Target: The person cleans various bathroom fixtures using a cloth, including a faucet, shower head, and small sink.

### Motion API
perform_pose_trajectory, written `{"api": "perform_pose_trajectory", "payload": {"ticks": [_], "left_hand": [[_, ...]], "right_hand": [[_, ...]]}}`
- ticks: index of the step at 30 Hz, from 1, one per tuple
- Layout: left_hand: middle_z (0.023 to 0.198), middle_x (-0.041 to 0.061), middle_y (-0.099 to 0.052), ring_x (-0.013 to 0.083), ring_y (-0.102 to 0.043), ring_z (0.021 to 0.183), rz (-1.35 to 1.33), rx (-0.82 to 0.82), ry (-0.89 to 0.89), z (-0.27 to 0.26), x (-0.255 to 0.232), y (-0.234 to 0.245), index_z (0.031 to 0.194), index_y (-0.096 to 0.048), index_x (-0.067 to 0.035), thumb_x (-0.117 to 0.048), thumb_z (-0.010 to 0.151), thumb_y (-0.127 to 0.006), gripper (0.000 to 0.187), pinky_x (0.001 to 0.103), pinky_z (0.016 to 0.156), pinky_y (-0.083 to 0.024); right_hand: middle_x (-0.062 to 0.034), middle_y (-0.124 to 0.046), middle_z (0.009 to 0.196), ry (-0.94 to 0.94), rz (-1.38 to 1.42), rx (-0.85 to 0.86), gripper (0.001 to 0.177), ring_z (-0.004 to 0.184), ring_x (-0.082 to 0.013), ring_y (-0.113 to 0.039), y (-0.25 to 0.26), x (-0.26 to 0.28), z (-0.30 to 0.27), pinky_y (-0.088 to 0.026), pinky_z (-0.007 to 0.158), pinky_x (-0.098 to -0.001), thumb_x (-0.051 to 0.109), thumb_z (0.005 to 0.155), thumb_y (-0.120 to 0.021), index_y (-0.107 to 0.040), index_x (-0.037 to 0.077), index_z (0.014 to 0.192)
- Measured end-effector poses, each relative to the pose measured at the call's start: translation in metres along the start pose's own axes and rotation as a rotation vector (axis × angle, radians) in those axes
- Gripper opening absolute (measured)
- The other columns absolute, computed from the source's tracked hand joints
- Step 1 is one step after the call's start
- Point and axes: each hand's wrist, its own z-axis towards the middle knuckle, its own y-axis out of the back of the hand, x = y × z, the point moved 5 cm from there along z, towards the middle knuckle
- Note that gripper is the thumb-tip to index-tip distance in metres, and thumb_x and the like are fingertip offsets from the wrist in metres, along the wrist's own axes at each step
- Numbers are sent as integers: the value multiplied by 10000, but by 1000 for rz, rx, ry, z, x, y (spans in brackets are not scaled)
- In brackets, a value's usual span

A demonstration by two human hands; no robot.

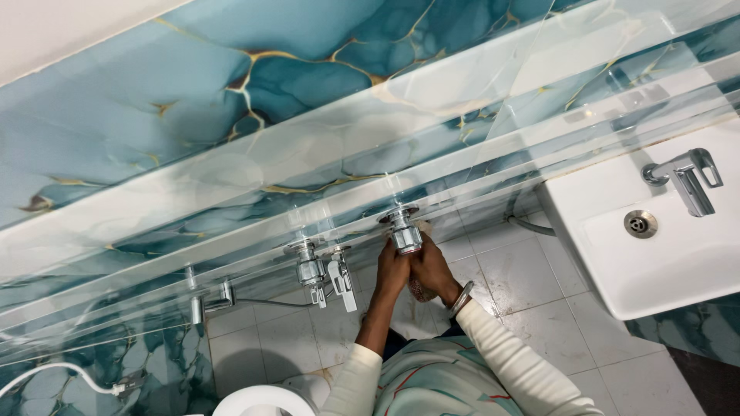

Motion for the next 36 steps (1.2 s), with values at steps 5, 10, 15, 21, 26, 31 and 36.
{"api": "perform_pose_trajectory", "payload": {"ticks": [5, 10, 15, 21, 26, 31, 36], "left_hand": [[1221, 251, -691, 437, -660, 1124, 323, 27, 30, -12, -24, 6, 1344, -552, -72, -330, 962, -595, 463, 486, 923, -522], [1238, 241, -692, 452, -641, 1156, 335, 121, 86, 11, -8, 5, 1341, -597, -93, -387, 947, -578, 492, 493, 951, -521], [1238, 235, -681, 438, -636, 1147, 406, 65, -14, 9, -23, 9, 1324, -593, -89, -331, 909, -611, 482, 492, 947, -511], [1152, 229, -707, 409, -690, 1050, 358, 0, 47, -47, -63, 19, 1265, -590, -50, -140, 886, -630, 392, 472, 893, -548], [1180, 278, -670, 466, -645, 1062, 358, -23, -118, -77, -72, -1, 1262, -588, 0, -93, 944, -584, 332, 500, 897, -529], [1216, 269, -638, 448, -650, 1075, 339, 82, -56, -94, -67, -5, 1304, -536, 0, -84, 950, -550, 364, 498, 914, -514], [1232, 282, -654, 460, -639, 1123, 351, 92, -156, -73, -52, -5, 1310, -549, 5, -59, 966, -528, 350, 489, 961, -516]], "right_hand": [[-234, -699, 1225, -129, -46, 7, 567, 1141, -374, -684, 5, 28, -11, -529, 949, -425, 160, 878, -634, -496, 59, 1420], [-242, -712, 1199, -46, -118, 79, 550, 1123, -403, -695, 9, 21, 7, -546, 940, -438, 169, 821, -681, -545, 44, 1338], [-254, -710, 1187, 69, -211, 26, 490, 1090, -444, -680, 9, 17, 8, -559, 910, -452, 82, 793, -646, -626, 30, 1280], [-227, -691, 1190, 191, -407, -77, 299, 1000, -447, -668, 2, 47, -48, -558, 820, -485, 52, 869, -621, -643, 34, 1166], [-260, -661, 1230, 158, -233, -75, 361, 982, -471, -658, 13, 50, -74, -557, 798, -479, 54, 908, -608, -613, 9, 1266], [-224, -711, 1132, 118, -249, -14, 335, 1000, -430, -700, 23, 30, -84, -569, 876, -445, 78, 890, -645, -656, 49, 1223], [-231, -656, 1224, 250, -401, 40, 389, 1097, -435, -613, 18, 48, -67, -512, 919, -471, 72, 856, -645, -604, 42, 1242]]}}
